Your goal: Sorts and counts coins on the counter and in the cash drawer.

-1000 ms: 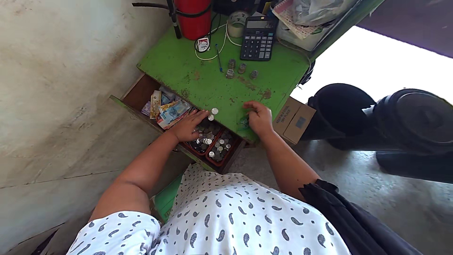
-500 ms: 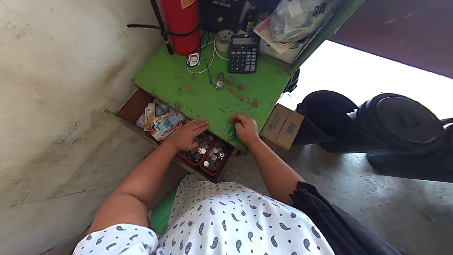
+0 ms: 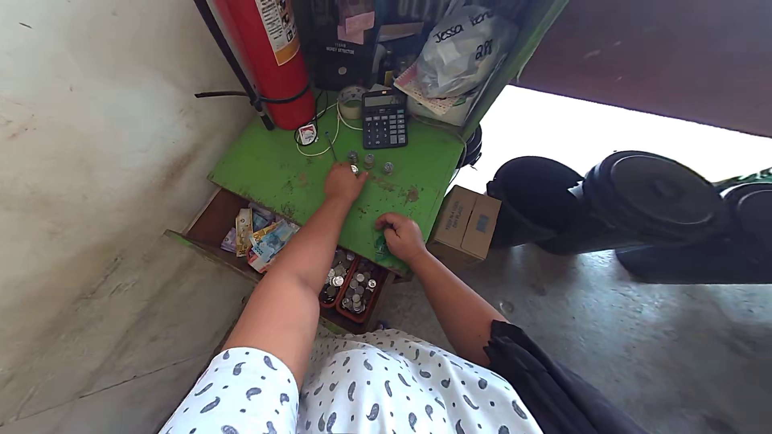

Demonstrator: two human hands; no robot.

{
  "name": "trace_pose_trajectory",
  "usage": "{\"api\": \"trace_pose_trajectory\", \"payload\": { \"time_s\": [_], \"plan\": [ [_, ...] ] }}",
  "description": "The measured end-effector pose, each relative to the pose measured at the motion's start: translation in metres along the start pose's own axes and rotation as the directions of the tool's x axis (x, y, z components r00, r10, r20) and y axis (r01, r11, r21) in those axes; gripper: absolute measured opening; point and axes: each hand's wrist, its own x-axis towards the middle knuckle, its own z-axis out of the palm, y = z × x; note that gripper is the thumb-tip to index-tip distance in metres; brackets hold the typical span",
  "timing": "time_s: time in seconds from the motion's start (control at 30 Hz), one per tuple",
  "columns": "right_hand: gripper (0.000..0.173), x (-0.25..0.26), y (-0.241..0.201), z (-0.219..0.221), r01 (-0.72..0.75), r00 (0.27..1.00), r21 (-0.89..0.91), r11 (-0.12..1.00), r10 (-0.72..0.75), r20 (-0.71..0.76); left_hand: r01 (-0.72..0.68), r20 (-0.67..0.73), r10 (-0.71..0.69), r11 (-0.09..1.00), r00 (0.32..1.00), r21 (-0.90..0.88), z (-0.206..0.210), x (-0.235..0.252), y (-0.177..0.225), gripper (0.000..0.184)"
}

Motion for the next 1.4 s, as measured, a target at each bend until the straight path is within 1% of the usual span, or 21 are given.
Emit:
{"api": "trace_pose_trajectory", "payload": {
  "time_s": [0.1,0.23,0.37,0.43,0.5,0.57,0.6,0.67,0.73,0.8,0.83,0.87,0.9,0.93,1.03,1.1,1.17,1.23,1.3,1.37,1.4],
  "plan": [
    [0.032,0.000,0.000,0.000,-0.008,1.000,0.010,1.000,0.008,0.009,0.010,0.005,-0.010,0.998,1.000,0.061,0.003,0.009,0.007,0.048],
    [0.031,0.000,0.004,0.002,0.028,0.999,0.015,0.999,-0.028,-0.020,-0.032,0.108,0.015,0.988,0.994,0.152,-0.005,-0.006,0.005,0.043],
    [0.030,0.001,0.006,0.002,0.057,0.998,0.013,0.998,-0.057,-0.030,-0.136,0.238,0.070,0.952,0.969,0.276,-0.017,-0.051,-0.010,0.038],
    [0.031,0.000,0.006,0.002,0.050,0.998,0.004,0.999,-0.050,-0.027,-0.155,0.302,0.054,0.934,0.952,0.322,-0.022,-0.081,-0.020,0.034],
    [0.031,-0.001,0.005,0.002,0.047,0.999,0.003,0.999,-0.047,-0.025,-0.142,0.355,0.026,0.942,0.934,0.304,-0.032,-0.108,-0.034,0.030],
    [0.031,0.001,0.005,0.002,0.047,0.999,0.005,0.999,-0.047,-0.025,-0.124,0.433,0.013,0.965,0.901,0.230,-0.042,-0.125,-0.056,0.027],
    [0.031,0.001,0.005,0.001,0.043,0.999,0.005,0.999,-0.043,-0.026,-0.098,0.478,0.003,0.980,0.878,0.174,-0.043,-0.132,-0.068,0.030],
    [0.031,0.002,0.004,0.001,0.029,0.999,-0.002,1.000,-0.029,-0.023,0.010,0.538,-0.043,0.998,0.842,0.065,-0.035,-0.145,-0.090,0.032],
    [0.030,0.002,0.003,0.002,0.021,1.000,-0.015,1.000,-0.021,-0.019,0.151,0.558,-0.117,0.988,0.822,-0.016,-0.011,-0.150,-0.108,0.033],
    [0.031,0.002,0.003,0.002,0.029,0.999,-0.014,0.999,-0.030,-0.024,0.283,0.578,-0.178,0.954,0.796,-0.096,0.014,-0.147,-0.123,0.036],
    [0.031,0.001,0.004,0.003,0.038,0.999,-0.011,0.999,-0.038,-0.031,0.319,0.581,-0.191,0.939,0.792,-0.126,0.022,-0.146,-0.128,0.039],
    [0.031,0.000,0.005,0.002,0.044,0.998,-0.004,0.999,-0.044,-0.038,0.323,0.580,-0.191,0.937,0.792,-0.133,0.025,-0.144,-0.130,0.043],
    [0.031,-0.001,0.005,0.002,0.049,0.998,-0.001,0.999,-0.049,-0.047,0.303,0.571,-0.187,0.946,0.799,-0.113,0.026,-0.143,-0.131,0.044],
    [0.031,-0.002,0.006,0.002,0.056,0.997,-0.001,0.998,-0.056,-0.054,0.268,0.569,-0.185,0.961,0.801,-0.065,0.024,-0.143,-0.132,0.040],
    [0.032,-0.003,0.005,0.002,0.053,0.998,-0.003,0.999,-0.053,-0.046,0.075,0.609,-0.128,0.991,0.783,0.112,0.013,-0.145,-0.133,0.027],
    [0.032,-0.002,0.004,0.002,0.041,0.999,-0.014,0.999,-0.042,-0.035,-0.103,0.671,-0.098,0.962,0.735,0.253,0.014,-0.149,-0.133,0.024],
    [0.032,0.000,0.005,0.003,0.030,0.999,-0.018,0.999,-0.031,-0.029,-0.231,0.728,-0.142,0.893,0.671,0.387,0.023,-0.159,-0.126,0.024],
    [0.031,0.001,0.005,0.003,0.031,0.999,-0.020,0.999,-0.031,-0.031,-0.305,0.775,-0.175,0.850,0.607,0.431,0.034,-0.165,-0.120,0.025],
    [0.032,0.001,0.005,0.003,0.037,0.999,-0.016,0.999,-0.038,-0.038,-0.382,0.819,-0.168,0.821,0.548,0.425,0.041,-0.163,-0.116,0.024],
    [0.032,0.000,0.007,0.004,0.044,0.998,-0.003,0.999,-0.044,-0.041,-0.409,0.831,-0.155,0.813,0.534,0.414,0.039,-0.158,-0.113,0.024],
    [0.031,0.000,0.008,0.005,0.043,0.998,0.001,0.999,-0.043,-0.043,-0.391,0.827,-0.160,0.822,0.539,0.414,0.034,-0.155,-0.111,0.025]
  ]
}}
